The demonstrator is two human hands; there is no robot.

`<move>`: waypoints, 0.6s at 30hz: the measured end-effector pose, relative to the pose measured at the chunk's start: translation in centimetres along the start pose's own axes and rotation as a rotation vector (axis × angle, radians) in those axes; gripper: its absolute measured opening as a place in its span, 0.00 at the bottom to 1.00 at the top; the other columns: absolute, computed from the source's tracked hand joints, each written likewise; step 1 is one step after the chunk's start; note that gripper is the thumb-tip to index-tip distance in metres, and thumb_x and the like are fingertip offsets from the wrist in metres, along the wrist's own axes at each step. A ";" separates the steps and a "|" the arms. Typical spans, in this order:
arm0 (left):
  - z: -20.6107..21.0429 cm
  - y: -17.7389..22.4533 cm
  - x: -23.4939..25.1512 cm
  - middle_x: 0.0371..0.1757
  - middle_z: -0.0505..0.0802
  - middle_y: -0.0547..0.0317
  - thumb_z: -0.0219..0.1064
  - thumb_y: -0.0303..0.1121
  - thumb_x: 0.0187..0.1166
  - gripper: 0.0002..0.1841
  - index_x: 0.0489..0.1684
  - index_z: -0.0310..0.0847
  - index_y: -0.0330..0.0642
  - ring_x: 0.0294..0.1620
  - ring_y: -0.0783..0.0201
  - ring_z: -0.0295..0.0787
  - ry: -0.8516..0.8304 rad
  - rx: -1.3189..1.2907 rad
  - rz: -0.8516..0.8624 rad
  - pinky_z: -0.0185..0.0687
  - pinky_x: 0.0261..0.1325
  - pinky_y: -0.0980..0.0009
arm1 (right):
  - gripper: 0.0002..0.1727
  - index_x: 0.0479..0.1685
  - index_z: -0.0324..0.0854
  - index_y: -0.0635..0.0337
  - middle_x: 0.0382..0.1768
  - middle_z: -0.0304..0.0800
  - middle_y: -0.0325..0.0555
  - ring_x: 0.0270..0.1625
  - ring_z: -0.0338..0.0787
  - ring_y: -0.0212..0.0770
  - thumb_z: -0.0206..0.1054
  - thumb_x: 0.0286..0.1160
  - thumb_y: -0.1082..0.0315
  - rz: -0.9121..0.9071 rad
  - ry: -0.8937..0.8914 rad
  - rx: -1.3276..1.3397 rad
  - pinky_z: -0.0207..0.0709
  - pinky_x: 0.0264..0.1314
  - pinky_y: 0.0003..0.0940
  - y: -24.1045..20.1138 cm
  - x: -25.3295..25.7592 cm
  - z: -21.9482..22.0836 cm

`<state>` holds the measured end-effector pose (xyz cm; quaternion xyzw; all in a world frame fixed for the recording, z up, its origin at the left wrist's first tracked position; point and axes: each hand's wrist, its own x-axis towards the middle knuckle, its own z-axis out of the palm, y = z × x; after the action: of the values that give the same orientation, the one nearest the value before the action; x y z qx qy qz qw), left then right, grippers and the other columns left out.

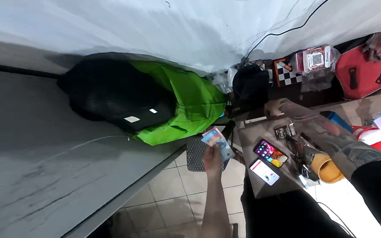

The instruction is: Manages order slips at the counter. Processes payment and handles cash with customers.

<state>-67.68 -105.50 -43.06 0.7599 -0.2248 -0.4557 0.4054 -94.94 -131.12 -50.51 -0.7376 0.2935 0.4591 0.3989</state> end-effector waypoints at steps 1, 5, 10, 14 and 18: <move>0.9 0.7 0.6 0.44 0.96 0.53 0.67 0.30 0.84 0.13 0.60 0.84 0.33 0.42 0.63 0.94 -0.013 -0.017 -0.005 0.93 0.47 0.63 | 0.11 0.50 0.91 0.59 0.50 0.92 0.58 0.57 0.90 0.61 0.74 0.72 0.67 0.003 0.054 -0.006 0.80 0.60 0.67 0.6 0.0 -0.5; 4.5 2.1 2.5 0.45 0.95 0.55 0.68 0.34 0.84 0.13 0.61 0.85 0.40 0.40 0.62 0.93 -0.079 -0.117 -0.016 0.92 0.42 0.62 | 0.14 0.57 0.90 0.59 0.58 0.90 0.61 0.66 0.87 0.66 0.70 0.74 0.75 0.007 0.391 0.180 0.76 0.69 0.69 4.5 1.3 -2.1; 9.6 3.7 4.2 0.50 0.95 0.53 0.69 0.40 0.84 0.15 0.62 0.84 0.42 0.45 0.61 0.93 -0.185 -0.162 -0.094 0.92 0.48 0.59 | 0.20 0.73 0.82 0.54 0.68 0.85 0.63 0.73 0.82 0.67 0.60 0.84 0.72 0.119 0.453 0.406 0.72 0.73 0.72 5.4 -0.1 -3.6; 14.3 5.3 6.2 0.50 0.95 0.52 0.70 0.39 0.83 0.16 0.59 0.87 0.37 0.50 0.62 0.93 -0.219 0.037 -0.115 0.90 0.58 0.59 | 0.22 0.73 0.82 0.53 0.67 0.88 0.57 0.73 0.84 0.61 0.50 0.94 0.57 0.005 0.517 0.510 0.73 0.76 0.66 5.6 -1.0 -2.5; 18.6 5.0 7.8 0.55 0.93 0.49 0.72 0.41 0.81 0.18 0.60 0.86 0.37 0.55 0.60 0.91 -0.269 0.012 -0.183 0.87 0.64 0.57 | 0.31 0.69 0.85 0.54 0.66 0.89 0.49 0.70 0.86 0.45 0.52 0.89 0.39 -0.209 0.576 0.858 0.74 0.78 0.55 4.4 -3.4 -1.9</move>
<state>-80.08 -121.53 -47.69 0.7116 -0.2095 -0.5871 0.3241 -99.06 -134.74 -48.30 -0.6297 0.4774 0.0342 0.6119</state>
